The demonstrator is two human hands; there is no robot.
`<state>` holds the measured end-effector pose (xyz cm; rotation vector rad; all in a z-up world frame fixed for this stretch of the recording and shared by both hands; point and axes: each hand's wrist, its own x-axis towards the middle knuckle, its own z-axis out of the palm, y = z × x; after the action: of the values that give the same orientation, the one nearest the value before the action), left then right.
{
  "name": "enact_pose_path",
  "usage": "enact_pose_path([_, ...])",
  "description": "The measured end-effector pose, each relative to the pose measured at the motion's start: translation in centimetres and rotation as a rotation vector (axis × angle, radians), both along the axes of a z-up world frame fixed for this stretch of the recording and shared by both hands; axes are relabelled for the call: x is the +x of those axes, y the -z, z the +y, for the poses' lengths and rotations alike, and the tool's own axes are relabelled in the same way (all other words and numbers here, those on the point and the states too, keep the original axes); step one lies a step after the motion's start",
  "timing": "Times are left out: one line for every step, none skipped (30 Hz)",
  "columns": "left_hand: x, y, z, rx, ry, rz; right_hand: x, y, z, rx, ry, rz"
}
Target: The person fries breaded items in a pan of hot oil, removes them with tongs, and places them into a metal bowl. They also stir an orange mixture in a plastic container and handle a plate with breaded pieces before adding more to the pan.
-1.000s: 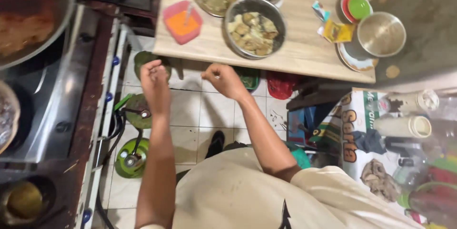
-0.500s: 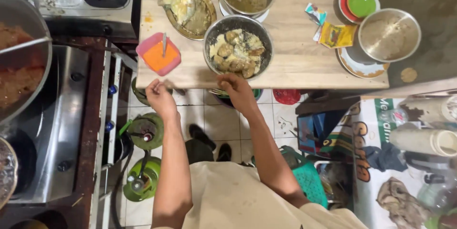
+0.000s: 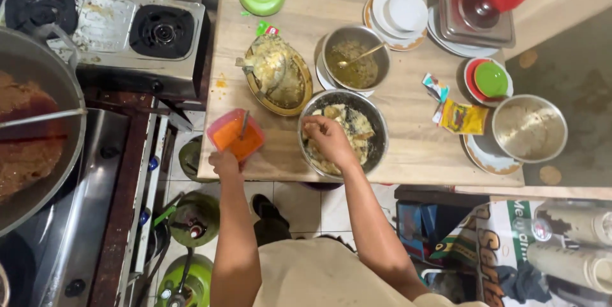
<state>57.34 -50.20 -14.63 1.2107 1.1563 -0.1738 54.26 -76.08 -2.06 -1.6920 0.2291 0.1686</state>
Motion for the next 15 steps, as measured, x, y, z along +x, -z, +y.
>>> enact_pose_path([0.3, 2.7, 0.6, -0.004, -0.005, 0.008, 1.0, 0.1, 0.2, -0.004, -0.005, 0.008])
enact_pose_path([0.4, 5.3, 1.2, -0.087, 0.061, -0.017, 1.7, 0.2, 0.5, -0.035, -0.016, 0.004])
enact_pose_path([0.3, 8.0, 1.7, -0.169, 0.126, -0.044, 2.3, 0.3, 0.7, -0.065, -0.027, -0.001])
enact_pose_path([-0.2, 8.4, 1.7, -0.167, 0.120, -0.033, 2.9, 0.7, 0.9, -0.063, -0.033, 0.011])
enact_pose_path([-0.8, 8.7, 1.6, -0.145, 0.145, -0.110, 3.4, 1.1, 1.0, -0.093, -0.049, 0.002])
enact_pose_path([-1.4, 8.8, 1.7, -0.120, 0.167, -0.189, 4.0, 1.4, 1.4, -0.120, -0.070, -0.010])
enact_pose_path([-1.7, 10.3, 2.0, -0.115, 0.157, -0.180, 4.2, 1.9, 1.5, -0.114, -0.080, -0.001])
enact_pose_path([-1.5, 11.8, 2.1, -0.126, 0.129, -0.232, 4.9, 2.5, 1.7, -0.131, -0.104, 0.009])
enact_pose_path([-1.5, 13.2, 2.2, -0.136, 0.102, -0.285, 5.5, 3.0, 1.8, -0.148, -0.129, 0.018])
enact_pose_path([-1.1, 11.2, 1.9, -0.126, 0.078, -0.284, 6.1, 3.8, 1.8, -0.141, -0.154, 0.017])
enact_pose_path([-0.8, 9.2, 1.6, -0.131, 0.104, -0.305, 6.7, 4.6, 1.9, -0.149, -0.172, 0.014])
enact_pose_path([-1.0, 7.2, 1.3, -0.132, 0.122, -0.321, 6.9, 5.5, 2.0, -0.155, -0.198, 0.015])
enact_pose_path([-1.2, 7.4, 1.1, -0.118, 0.091, -0.316, 7.3, 5.8, 2.1, -0.146, -0.232, 0.017])
enact_pose_path([-1.4, 7.6, 1.1, -0.161, 0.073, -0.328, 7.6, 6.1, 2.4, -0.144, -0.240, 0.003])
enact_pose_path([-1.6, 7.7, 1.1, -0.203, 0.056, -0.341, 7.8, 6.4, 2.6, -0.142, -0.247, -0.012])
